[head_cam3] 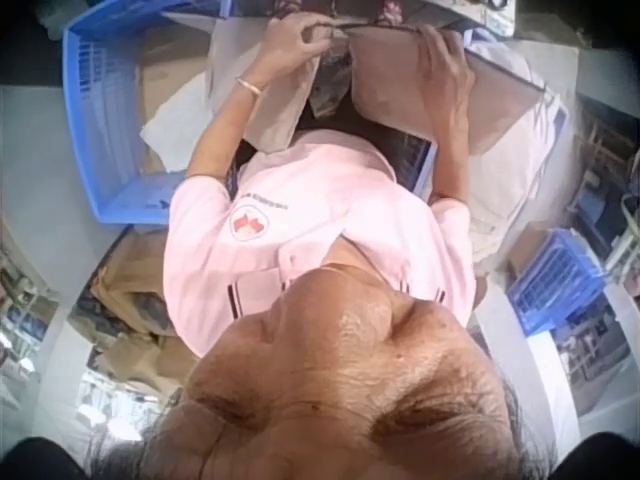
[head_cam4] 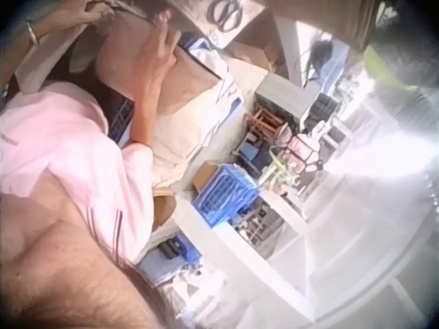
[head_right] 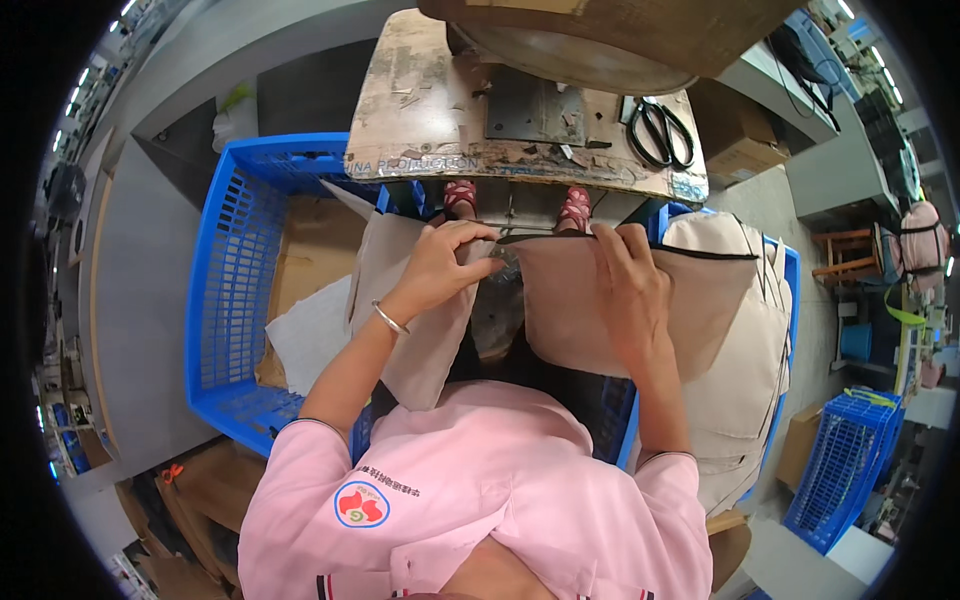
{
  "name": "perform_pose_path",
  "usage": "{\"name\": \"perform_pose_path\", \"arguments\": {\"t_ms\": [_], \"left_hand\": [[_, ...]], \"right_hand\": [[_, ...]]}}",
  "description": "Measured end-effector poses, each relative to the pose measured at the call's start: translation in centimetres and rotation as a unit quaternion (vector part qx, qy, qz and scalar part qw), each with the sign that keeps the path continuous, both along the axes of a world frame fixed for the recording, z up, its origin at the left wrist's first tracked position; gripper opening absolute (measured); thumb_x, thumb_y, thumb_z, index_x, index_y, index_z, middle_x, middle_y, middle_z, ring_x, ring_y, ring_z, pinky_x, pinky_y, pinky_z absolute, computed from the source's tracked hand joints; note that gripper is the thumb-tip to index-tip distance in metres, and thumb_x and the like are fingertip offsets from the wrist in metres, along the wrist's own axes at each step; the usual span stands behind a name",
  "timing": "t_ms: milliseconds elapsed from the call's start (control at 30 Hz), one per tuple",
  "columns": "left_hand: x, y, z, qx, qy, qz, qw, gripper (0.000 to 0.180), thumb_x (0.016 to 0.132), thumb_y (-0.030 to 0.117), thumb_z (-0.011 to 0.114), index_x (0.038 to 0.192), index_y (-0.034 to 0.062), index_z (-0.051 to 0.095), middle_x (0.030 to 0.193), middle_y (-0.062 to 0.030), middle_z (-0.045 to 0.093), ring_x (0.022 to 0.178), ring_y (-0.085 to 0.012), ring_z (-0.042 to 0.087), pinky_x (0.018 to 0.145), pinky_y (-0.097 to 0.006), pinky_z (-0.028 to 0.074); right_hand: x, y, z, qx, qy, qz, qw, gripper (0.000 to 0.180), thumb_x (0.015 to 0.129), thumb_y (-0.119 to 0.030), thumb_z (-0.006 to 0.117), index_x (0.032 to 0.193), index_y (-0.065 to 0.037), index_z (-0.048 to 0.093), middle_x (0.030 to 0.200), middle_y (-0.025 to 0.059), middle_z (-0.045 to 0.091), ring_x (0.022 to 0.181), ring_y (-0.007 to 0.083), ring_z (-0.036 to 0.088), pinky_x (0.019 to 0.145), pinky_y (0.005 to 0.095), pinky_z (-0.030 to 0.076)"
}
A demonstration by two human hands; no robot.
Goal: The person is assembling or preparing components of a bag using a sewing machine and manual manipulation.
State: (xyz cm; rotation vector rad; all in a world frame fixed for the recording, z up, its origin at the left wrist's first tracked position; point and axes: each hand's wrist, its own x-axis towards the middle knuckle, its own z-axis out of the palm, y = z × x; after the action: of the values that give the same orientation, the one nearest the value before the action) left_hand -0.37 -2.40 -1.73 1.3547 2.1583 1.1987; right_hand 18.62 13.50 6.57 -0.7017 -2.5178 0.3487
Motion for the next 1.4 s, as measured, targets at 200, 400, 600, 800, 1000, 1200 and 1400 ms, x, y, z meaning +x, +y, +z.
{"name": "perform_pose_path", "arguments": {"t_ms": [200,400,600,800,1000,1200,1400], "left_hand": [[-2.2,1.2,5.4,0.050,-0.186,-0.063,0.979,0.022,0.082,0.010,0.075,0.102,0.0038,0.067,0.088,0.0030,0.063,0.080,-0.0039,0.057,0.071,-0.021,0.048],[-4.5,4.6,11.7,0.035,-0.288,-0.117,0.950,0.015,0.086,0.015,0.069,0.091,0.0002,0.068,0.077,-0.0003,0.067,0.066,-0.0016,0.053,0.058,-0.020,0.042],[-7.2,9.6,12.1,0.022,-0.271,-0.130,0.954,0.018,0.087,0.015,0.066,0.090,-0.0026,0.068,0.076,-0.0047,0.067,0.071,-0.0081,0.061,0.068,-0.021,0.048],[-8.5,11.9,11.5,0.037,-0.271,-0.086,0.958,0.016,0.082,0.015,0.072,0.090,0.0007,0.070,0.080,-0.0025,0.068,0.076,-0.0107,0.062,0.072,-0.024,0.049],[-9.6,13.2,11.2,0.064,-0.335,-0.070,0.938,0.017,0.080,0.012,0.076,0.094,0.0026,0.072,0.090,-0.0027,0.070,0.083,-0.0124,0.063,0.078,-0.027,0.051],[-10.6,13.6,10.5,0.086,-0.342,-0.108,0.929,0.015,0.081,0.012,0.076,0.093,0.0036,0.072,0.091,-0.0031,0.070,0.086,-0.0128,0.063,0.079,-0.028,0.052],[-10.0,13.4,11.1,0.083,-0.348,-0.058,0.932,0.035,0.081,0.016,0.075,0.111,-0.0011,0.067,0.107,-0.0041,0.066,0.094,-0.0118,0.057,0.083,-0.028,0.049]], "right_hand": [[0.2,3.3,3.0,0.013,0.065,0.036,0.997,0.017,0.088,-0.008,0.068,0.106,-0.010,0.068,0.088,0.0092,0.062,0.072,0.0299,0.064,0.061,0.0376,0.050],[-0.1,6.4,5.7,-0.003,0.119,0.036,0.992,0.016,0.088,-0.005,0.067,0.103,-0.007,0.070,0.084,0.0104,0.061,0.067,0.0273,0.061,0.061,0.0338,0.047],[-1.8,10.1,6.1,-0.009,0.131,0.042,0.991,0.013,0.090,-0.009,0.066,0.102,-0.005,0.069,0.087,0.0117,0.062,0.071,0.0298,0.062,0.065,0.0354,0.048],[-3.4,12.9,5.6,-0.010,0.105,0.037,0.994,0.013,0.090,-0.011,0.065,0.101,-0.004,0.070,0.085,0.0131,0.062,0.074,0.0317,0.062,0.066,0.0373,0.048],[-4.2,14.2,5.1,-0.008,0.096,0.036,0.995,0.014,0.090,-0.010,0.065,0.101,-0.004,0.070,0.086,0.0123,0.063,0.076,0.0306,0.063,0.068,0.0368,0.048],[-4.6,14.2,5.5,-0.025,0.097,0.036,0.994,0.015,0.090,-0.009,0.066,0.102,-0.003,0.070,0.087,0.0117,0.064,0.076,0.0292,0.064,0.069,0.0355,0.048],[-4.7,14.1,6.0,-0.010,0.108,0.033,0.994,0.015,0.089,-0.007,0.067,0.103,-0.003,0.070,0.085,0.0108,0.063,0.073,0.0262,0.062,0.068,0.0335,0.048]]}}
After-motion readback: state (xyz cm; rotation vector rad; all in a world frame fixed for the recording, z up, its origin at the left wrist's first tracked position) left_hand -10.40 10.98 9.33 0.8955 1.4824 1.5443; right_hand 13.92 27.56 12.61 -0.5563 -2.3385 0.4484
